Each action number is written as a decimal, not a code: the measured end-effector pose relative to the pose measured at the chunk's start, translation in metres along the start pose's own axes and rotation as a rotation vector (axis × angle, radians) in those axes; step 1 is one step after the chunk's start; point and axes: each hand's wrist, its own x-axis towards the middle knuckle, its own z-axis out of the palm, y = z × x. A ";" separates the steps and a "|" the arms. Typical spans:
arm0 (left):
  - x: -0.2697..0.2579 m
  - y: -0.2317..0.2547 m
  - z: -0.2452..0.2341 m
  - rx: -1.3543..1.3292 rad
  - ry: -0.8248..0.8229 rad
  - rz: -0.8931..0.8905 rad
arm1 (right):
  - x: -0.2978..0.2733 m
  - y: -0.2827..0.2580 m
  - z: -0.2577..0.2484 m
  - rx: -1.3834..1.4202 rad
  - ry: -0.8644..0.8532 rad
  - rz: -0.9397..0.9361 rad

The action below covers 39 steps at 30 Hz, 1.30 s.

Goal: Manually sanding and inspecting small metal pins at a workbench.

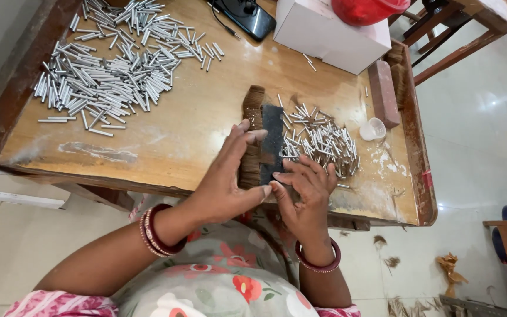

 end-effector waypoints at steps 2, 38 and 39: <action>-0.009 -0.004 0.019 -0.238 0.072 -0.005 | 0.001 -0.004 0.000 -0.013 0.001 0.000; -0.012 0.005 -0.018 0.432 0.110 0.092 | -0.004 -0.021 0.025 -0.232 0.259 -0.191; -0.012 0.010 -0.020 0.340 0.160 0.136 | -0.005 -0.020 0.020 -0.209 0.312 -0.203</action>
